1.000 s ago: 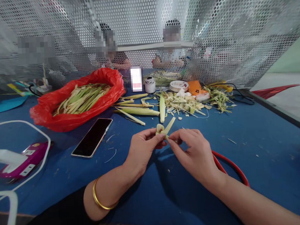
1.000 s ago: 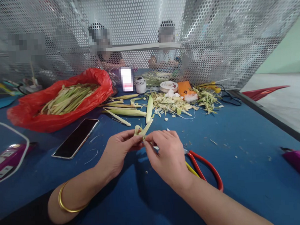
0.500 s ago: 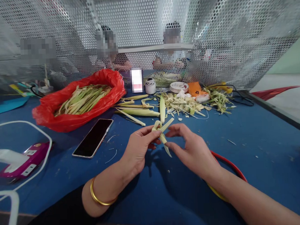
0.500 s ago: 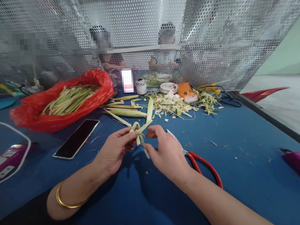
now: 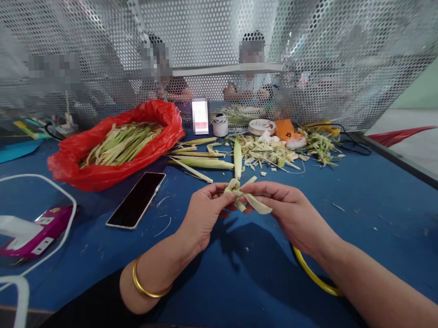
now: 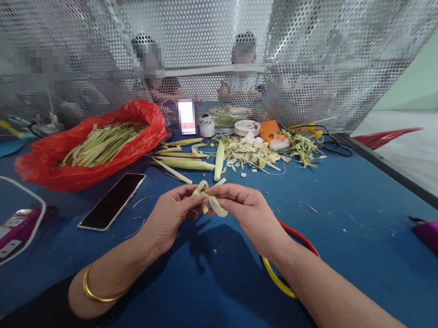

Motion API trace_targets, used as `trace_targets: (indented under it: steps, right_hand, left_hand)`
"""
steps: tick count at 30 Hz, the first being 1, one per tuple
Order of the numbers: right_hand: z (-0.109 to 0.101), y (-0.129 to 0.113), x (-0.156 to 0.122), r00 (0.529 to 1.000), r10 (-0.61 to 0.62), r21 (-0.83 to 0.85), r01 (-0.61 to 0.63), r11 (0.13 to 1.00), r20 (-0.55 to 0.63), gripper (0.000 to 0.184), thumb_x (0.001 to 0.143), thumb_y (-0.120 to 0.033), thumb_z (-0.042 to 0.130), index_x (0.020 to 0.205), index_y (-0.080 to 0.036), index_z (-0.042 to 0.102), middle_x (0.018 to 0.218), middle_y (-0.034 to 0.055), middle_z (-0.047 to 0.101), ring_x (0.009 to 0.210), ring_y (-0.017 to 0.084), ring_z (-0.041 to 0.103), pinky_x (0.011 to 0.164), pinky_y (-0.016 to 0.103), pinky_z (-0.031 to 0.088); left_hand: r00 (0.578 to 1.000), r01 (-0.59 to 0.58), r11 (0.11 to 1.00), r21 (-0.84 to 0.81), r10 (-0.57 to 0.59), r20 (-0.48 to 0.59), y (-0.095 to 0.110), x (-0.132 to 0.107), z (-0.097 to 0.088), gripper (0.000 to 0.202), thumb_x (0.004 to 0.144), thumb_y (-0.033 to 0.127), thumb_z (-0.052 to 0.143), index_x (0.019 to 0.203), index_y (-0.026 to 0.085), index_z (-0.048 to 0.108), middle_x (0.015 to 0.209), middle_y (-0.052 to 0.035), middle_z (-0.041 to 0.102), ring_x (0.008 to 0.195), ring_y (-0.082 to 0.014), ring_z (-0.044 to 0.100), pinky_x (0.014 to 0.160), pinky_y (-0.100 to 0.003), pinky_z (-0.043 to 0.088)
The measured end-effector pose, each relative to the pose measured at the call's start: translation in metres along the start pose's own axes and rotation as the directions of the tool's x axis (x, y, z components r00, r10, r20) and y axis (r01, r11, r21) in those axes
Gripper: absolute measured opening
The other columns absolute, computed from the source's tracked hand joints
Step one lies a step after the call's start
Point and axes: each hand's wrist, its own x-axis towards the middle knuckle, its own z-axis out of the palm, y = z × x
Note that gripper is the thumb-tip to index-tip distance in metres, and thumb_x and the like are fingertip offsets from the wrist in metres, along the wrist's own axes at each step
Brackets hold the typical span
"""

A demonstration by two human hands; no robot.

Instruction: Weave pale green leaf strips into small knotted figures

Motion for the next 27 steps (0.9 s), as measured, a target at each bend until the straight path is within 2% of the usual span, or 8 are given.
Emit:
trace_targets:
  steps: [3,6,9,12,15,20,23,27]
  right_hand:
    - [0.0,0.002,0.0,0.995,-0.075,-0.114,0.068,0.991,-0.059,0.012,0.075,-0.027,0.071,0.085,-0.021,0.075,0.078,0.0032,0.074,0.071,0.017,0.066,0.07,0.031,0.053]
    - [0.001,0.004,0.0,0.971,-0.216,-0.29,0.178,0.94,-0.104,0.008,0.075,-0.027,0.071,0.075,-0.02,0.074,0.071,0.0017,0.067,0.064,0.015,0.058,0.061,0.028,0.049]
    - [0.002,0.005,0.0,0.941,-0.314,-0.331,0.258,0.908,-0.128,0.007,0.075,-0.026,0.072,0.07,-0.02,0.071,0.072,0.0011,0.063,0.066,0.014,0.054,0.06,0.027,0.046]
    - [0.003,0.006,0.0,0.939,-0.309,-0.263,0.264,0.928,-0.15,0.007,0.076,-0.025,0.07,0.072,-0.02,0.069,0.074,0.001,0.064,0.064,0.013,0.056,0.059,0.025,0.047]
    - [0.005,0.007,0.0,0.938,-0.277,-0.201,0.236,0.951,-0.207,0.008,0.077,-0.027,0.07,0.076,-0.02,0.067,0.068,-0.0011,0.064,0.056,0.011,0.057,0.055,0.024,0.048]
    - [0.005,0.01,0.0,0.93,-0.301,-0.306,0.229,0.924,-0.213,0.01,0.079,-0.027,0.068,0.085,-0.02,0.065,0.065,-0.0024,0.064,0.052,0.01,0.056,0.052,0.023,0.048]
    - [0.003,0.011,-0.003,0.923,-0.336,-0.475,0.214,0.853,-0.188,0.007,0.083,-0.027,0.063,0.083,-0.019,0.063,0.065,-0.0019,0.061,0.054,0.011,0.054,0.053,0.024,0.046]
    - [0.002,0.012,-0.006,0.88,-0.469,-0.738,0.267,0.62,-0.075,0.012,0.086,-0.021,0.056,0.076,-0.02,0.062,0.066,-0.0011,0.058,0.059,0.013,0.053,0.057,0.024,0.042]
  left_hand:
    - [1.0,-0.02,1.0,0.001,0.02,0.001,0.0,-0.001,0.001,0.026,0.067,0.028,0.077,0.087,0.014,0.068,0.07,-0.0018,0.068,0.059,-0.0103,0.058,0.053,-0.021,0.04]
    - [0.999,-0.022,0.999,0.024,0.021,0.036,0.0,-0.002,0.002,0.026,0.067,0.028,0.077,0.087,0.014,0.068,0.066,-0.0006,0.066,0.058,-0.0105,0.058,0.052,-0.021,0.04]
    - [0.998,-0.027,0.998,0.06,0.024,0.053,0.0,-0.003,0.003,0.025,0.068,0.028,0.076,0.087,0.013,0.068,0.062,0.0005,0.063,0.056,-0.0101,0.056,0.052,-0.021,0.039]
    - [0.998,-0.019,0.997,0.077,0.015,0.053,-0.001,-0.004,0.004,0.026,0.067,0.027,0.076,0.086,0.013,0.067,0.06,0.0007,0.063,0.055,-0.0102,0.056,0.052,-0.021,0.039]
    - [0.998,-0.018,0.997,0.073,0.014,0.056,-0.002,-0.005,0.005,0.025,0.067,0.028,0.076,0.086,0.013,0.067,0.062,0.0003,0.064,0.056,-0.0107,0.057,0.052,-0.022,0.04]
    - [0.998,-0.045,0.997,0.069,0.042,0.045,-0.003,-0.005,0.005,0.026,0.066,0.028,0.076,0.086,0.013,0.068,0.062,0.0003,0.064,0.055,-0.0106,0.057,0.053,-0.022,0.039]
    - [0.997,-0.073,0.994,0.079,0.07,0.035,-0.004,-0.003,0.005,0.025,0.066,0.027,0.076,0.086,0.014,0.067,0.062,0.0009,0.064,0.055,-0.0104,0.057,0.052,-0.021,0.039]
    - [0.995,-0.097,0.992,0.079,0.095,0.03,-0.007,-0.002,0.005,0.022,0.068,0.025,0.075,0.084,0.015,0.066,0.059,0.0025,0.062,0.053,-0.0102,0.057,0.052,-0.021,0.04]
